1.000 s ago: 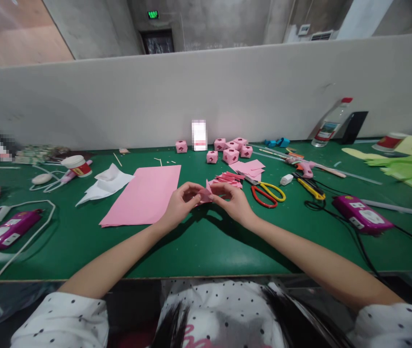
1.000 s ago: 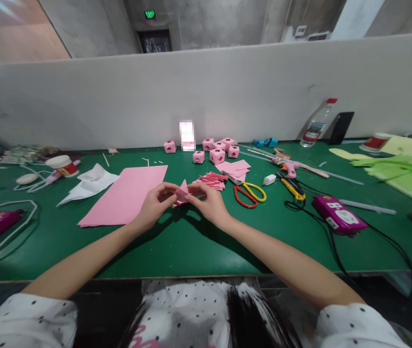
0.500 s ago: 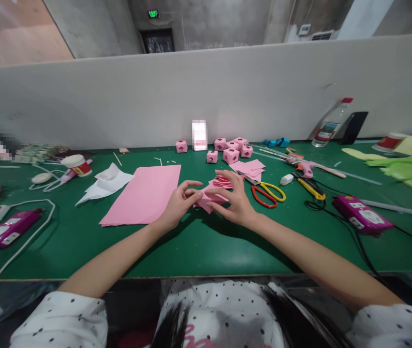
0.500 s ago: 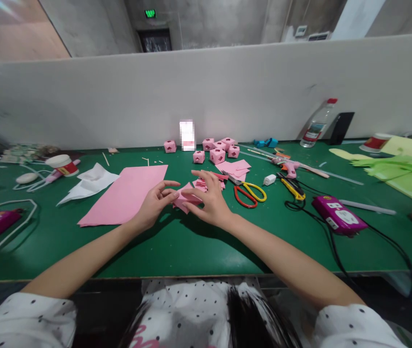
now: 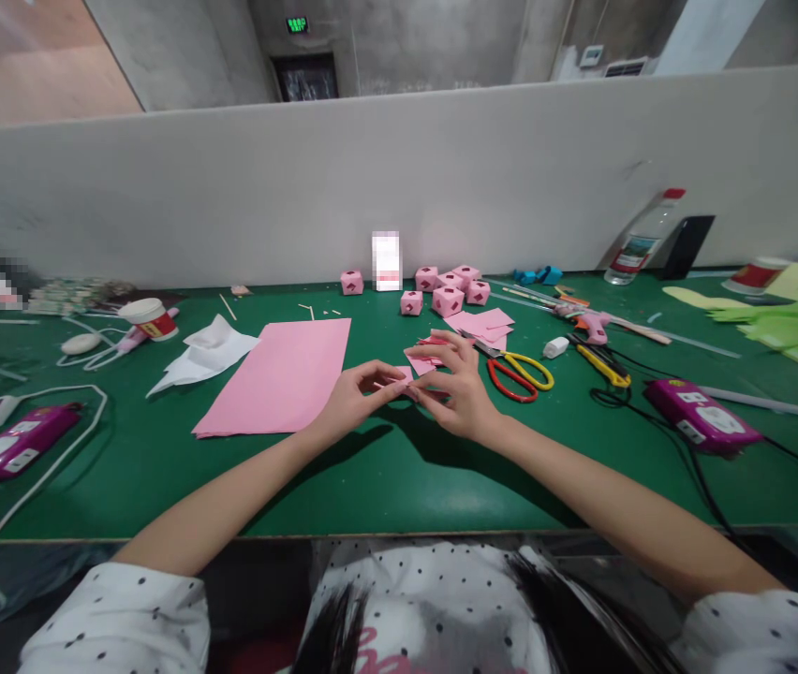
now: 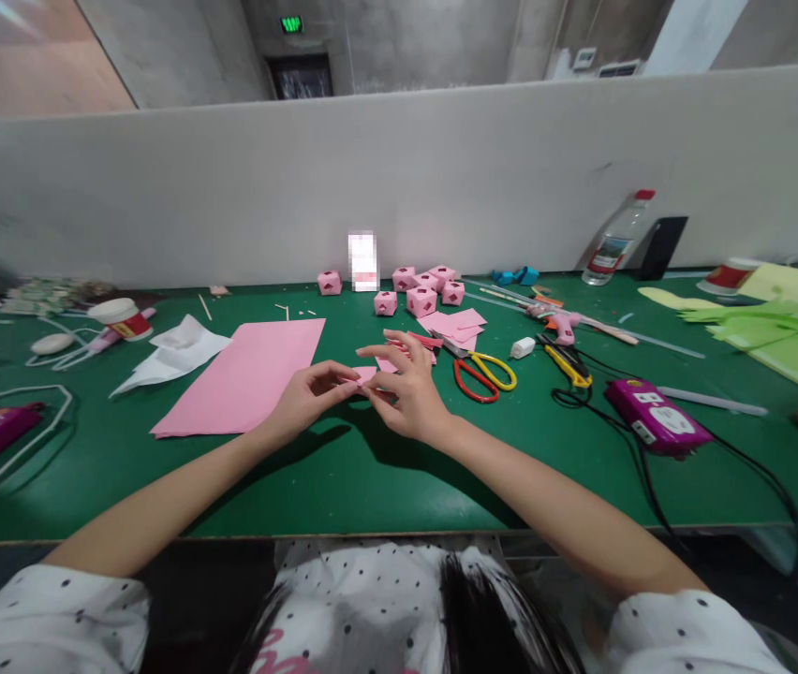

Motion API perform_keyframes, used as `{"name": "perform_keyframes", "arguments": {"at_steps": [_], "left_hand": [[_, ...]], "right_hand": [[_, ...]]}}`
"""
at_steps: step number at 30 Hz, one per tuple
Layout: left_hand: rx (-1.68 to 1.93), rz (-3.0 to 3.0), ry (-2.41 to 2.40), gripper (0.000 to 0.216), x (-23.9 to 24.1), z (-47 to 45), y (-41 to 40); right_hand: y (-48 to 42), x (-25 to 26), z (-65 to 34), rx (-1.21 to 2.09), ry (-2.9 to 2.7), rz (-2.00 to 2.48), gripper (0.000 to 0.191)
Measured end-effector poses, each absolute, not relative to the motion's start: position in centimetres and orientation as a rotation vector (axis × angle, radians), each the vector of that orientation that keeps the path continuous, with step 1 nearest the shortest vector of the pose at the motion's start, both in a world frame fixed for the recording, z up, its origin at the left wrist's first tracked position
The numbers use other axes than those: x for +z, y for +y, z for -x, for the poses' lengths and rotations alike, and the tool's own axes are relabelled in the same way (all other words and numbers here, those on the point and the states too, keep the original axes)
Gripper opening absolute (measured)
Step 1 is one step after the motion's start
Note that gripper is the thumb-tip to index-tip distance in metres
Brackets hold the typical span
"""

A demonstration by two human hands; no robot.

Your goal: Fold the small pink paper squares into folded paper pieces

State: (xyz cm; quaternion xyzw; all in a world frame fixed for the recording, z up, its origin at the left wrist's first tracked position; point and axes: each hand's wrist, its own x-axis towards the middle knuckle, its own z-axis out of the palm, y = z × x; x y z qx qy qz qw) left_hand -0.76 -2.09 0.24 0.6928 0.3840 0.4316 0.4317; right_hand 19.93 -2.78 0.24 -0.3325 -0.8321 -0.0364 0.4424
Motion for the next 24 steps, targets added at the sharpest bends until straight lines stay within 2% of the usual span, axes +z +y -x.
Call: {"name": "perform_keyframes", "arguments": {"at_steps": [5,9,16,24], "left_hand": [[1.133,-1.645,0.951,0.030,0.82,0.76,-2.21],[1.250,-1.619,1.016,0.029,1.00,0.95,-1.96],[1.357,-1.458,0.949,0.032,0.61,0.92,-1.55],[1.316,-1.311,0.862,0.025,0.44,0.86,-1.57]], "right_hand": [[-2.32,0.14,-20.13,-0.137,-2.040,0.905,0.015],[-2.13,0.22,-20.30,-0.129,-1.933,0.969,0.037],[-2.49,0.05,-19.87,-0.121,-1.827,0.983,0.013],[-2.23,-0.05,-19.80,-0.060,-1.870,0.910,0.013]]}}
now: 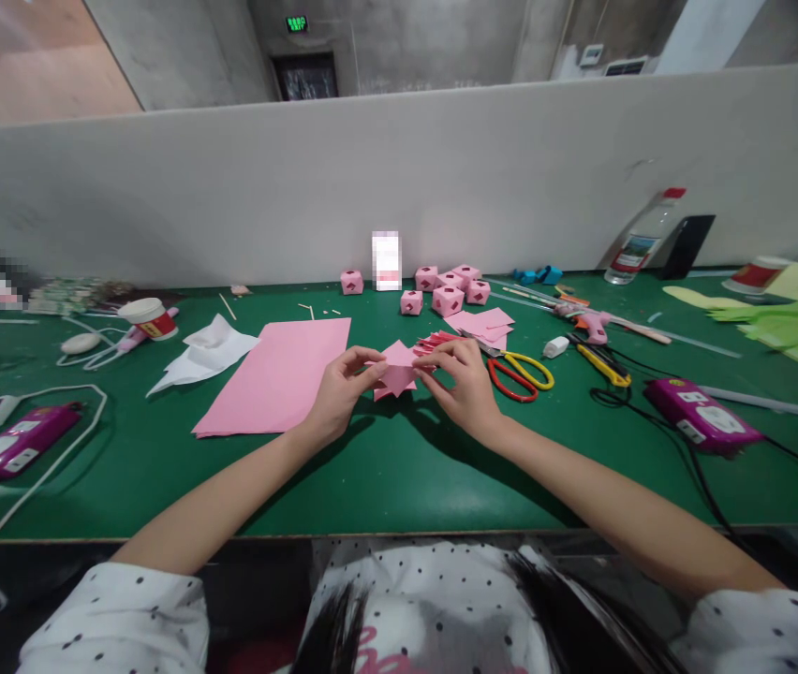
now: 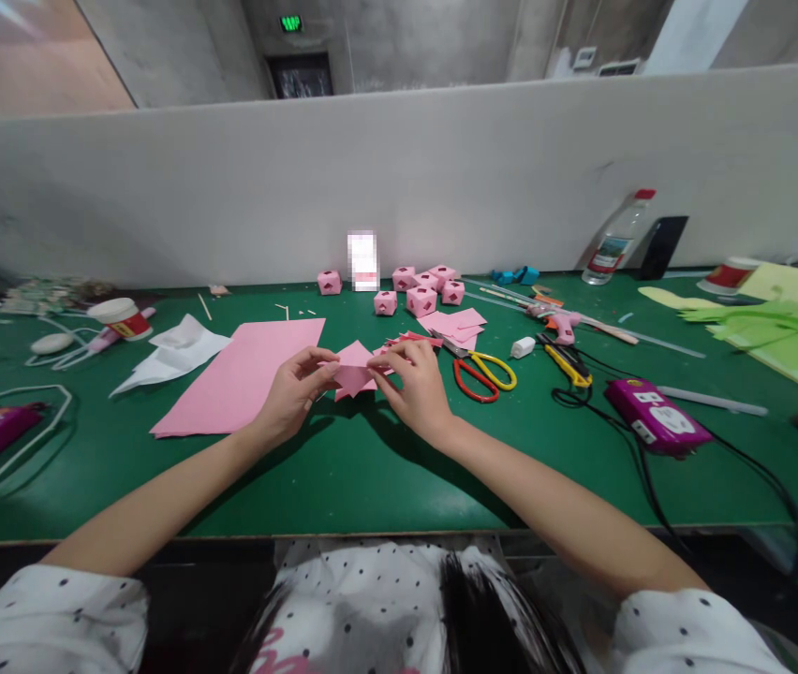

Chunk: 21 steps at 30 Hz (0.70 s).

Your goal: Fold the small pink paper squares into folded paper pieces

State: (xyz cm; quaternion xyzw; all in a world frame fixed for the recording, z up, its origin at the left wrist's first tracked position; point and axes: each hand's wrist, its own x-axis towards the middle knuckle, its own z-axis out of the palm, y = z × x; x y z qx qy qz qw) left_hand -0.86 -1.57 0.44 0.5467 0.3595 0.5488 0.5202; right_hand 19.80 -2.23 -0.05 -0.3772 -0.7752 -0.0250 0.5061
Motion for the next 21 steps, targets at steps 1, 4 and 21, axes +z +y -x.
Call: {"name": "perform_keyframes", "arguments": {"at_steps": [1,4,21], "left_hand": [[1.307,-1.307,0.855,0.025,0.4,0.8,-1.6],[1.284,-1.294,0.842,0.026,0.4,0.8,-1.6],[1.175,-1.373,0.892,0.039,-0.1,0.3,-1.8]], "right_hand": [[-2.2,0.0,-19.8,-0.055,-1.871,0.909,0.013],[-2.3,0.1,-19.8,-0.023,-1.881,0.908,0.013],[-2.3,-0.9,-18.0,0.804,-1.655,1.064,0.025]]}}
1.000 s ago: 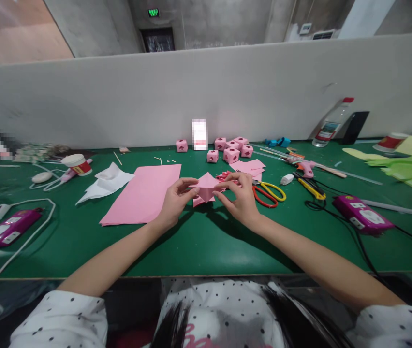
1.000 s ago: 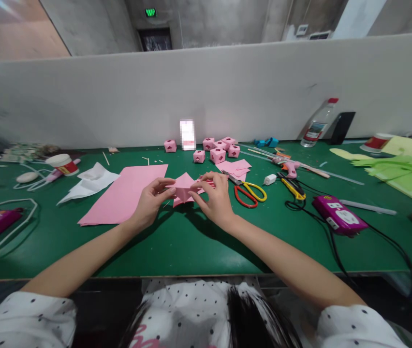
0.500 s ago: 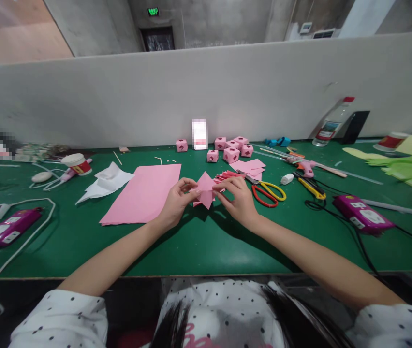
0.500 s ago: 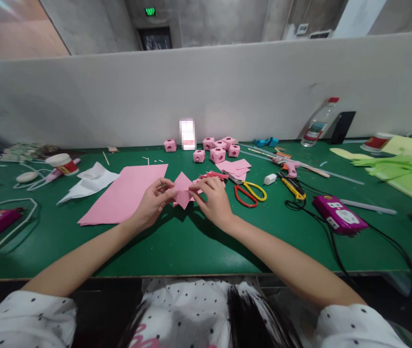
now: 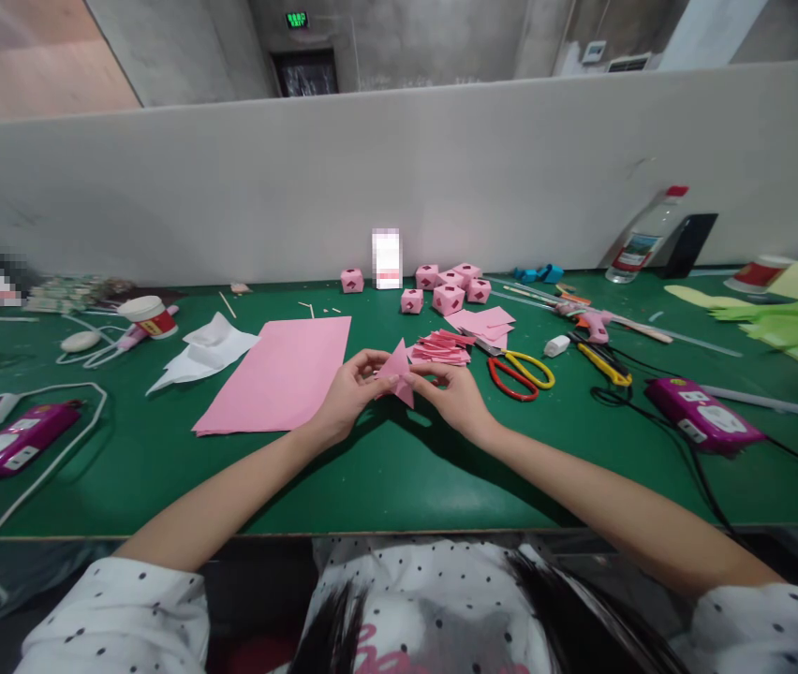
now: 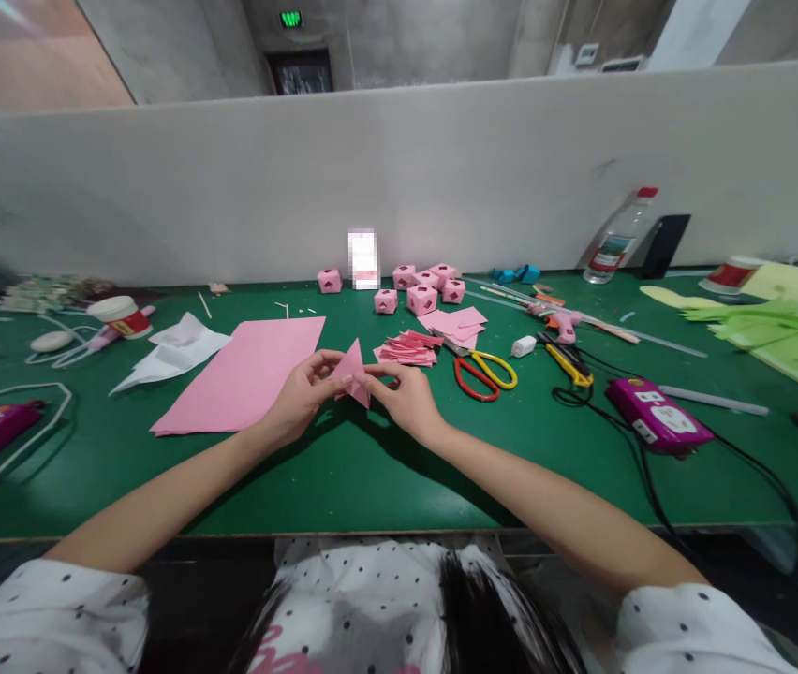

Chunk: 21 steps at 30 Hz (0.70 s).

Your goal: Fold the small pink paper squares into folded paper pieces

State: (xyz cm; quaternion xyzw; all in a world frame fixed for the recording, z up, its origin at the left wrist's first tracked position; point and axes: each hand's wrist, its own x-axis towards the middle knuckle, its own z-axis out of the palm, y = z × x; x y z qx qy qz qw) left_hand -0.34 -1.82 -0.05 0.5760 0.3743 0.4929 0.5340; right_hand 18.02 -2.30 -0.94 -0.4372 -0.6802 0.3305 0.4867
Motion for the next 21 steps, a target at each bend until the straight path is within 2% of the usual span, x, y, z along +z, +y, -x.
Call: {"name": "perform_keyframes", "arguments": {"at_steps": [13,21], "left_hand": [[1.135,-1.548,0.969,0.032,0.48,0.54,-2.05],[1.076,-1.532,0.901,0.031,0.64,0.27,-2.29]], "right_hand": [[-2.06,-0.50,-18.74,0.593,-1.648,1.076,0.015],[-2.34,-0.40,-18.73,0.371,-1.778,0.949,0.018]]}}
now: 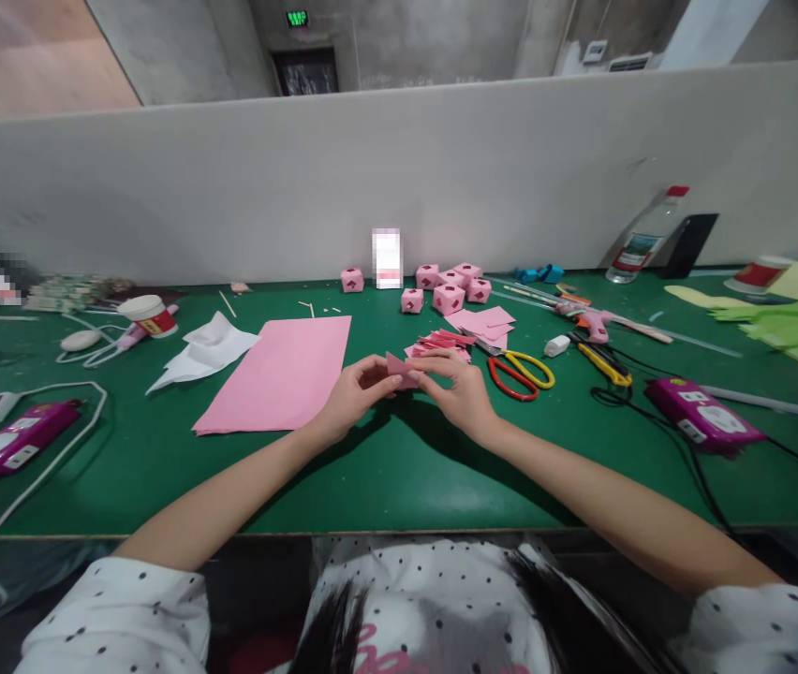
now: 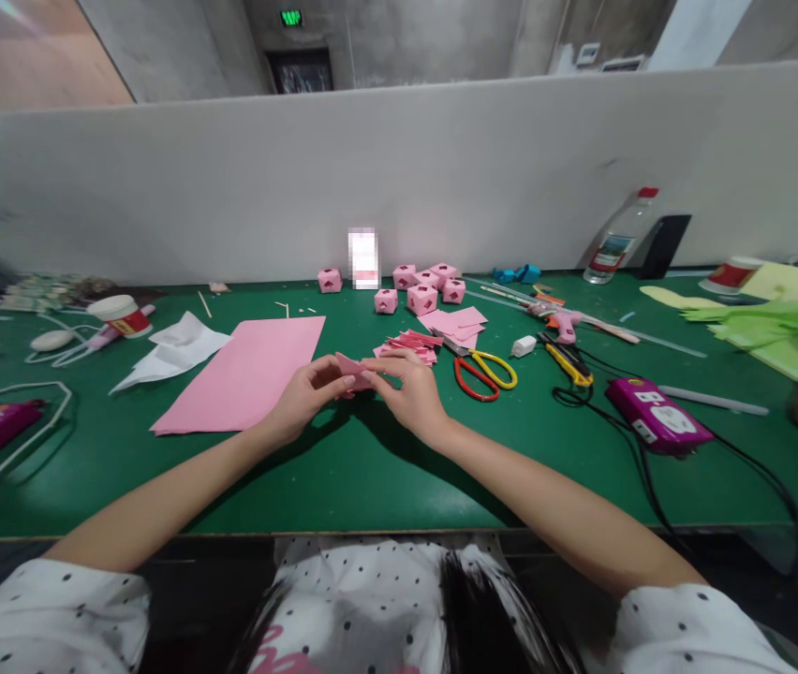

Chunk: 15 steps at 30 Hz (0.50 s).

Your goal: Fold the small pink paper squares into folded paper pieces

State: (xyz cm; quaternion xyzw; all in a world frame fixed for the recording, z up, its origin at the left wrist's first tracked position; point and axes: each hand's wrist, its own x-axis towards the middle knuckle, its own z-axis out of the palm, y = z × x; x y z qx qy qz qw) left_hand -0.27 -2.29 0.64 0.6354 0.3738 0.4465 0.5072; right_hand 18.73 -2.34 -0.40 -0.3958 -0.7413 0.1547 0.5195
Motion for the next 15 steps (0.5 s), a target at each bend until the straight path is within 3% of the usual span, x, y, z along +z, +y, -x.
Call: {"name": "perform_keyframes", "arguments": {"at_steps": [4,15], "left_hand": [[1.102,-1.483,0.914,0.030,0.9,0.2,-2.4],[1.112,-1.403,0.914,0.026,0.3,0.9,-1.8]], "right_hand": [[-2.7,-0.2,-18.7,0.193,-1.873,0.922,0.039],[-2.4,-0.3,-19.8,0.077,-2.080,0.843,0.048]]}}
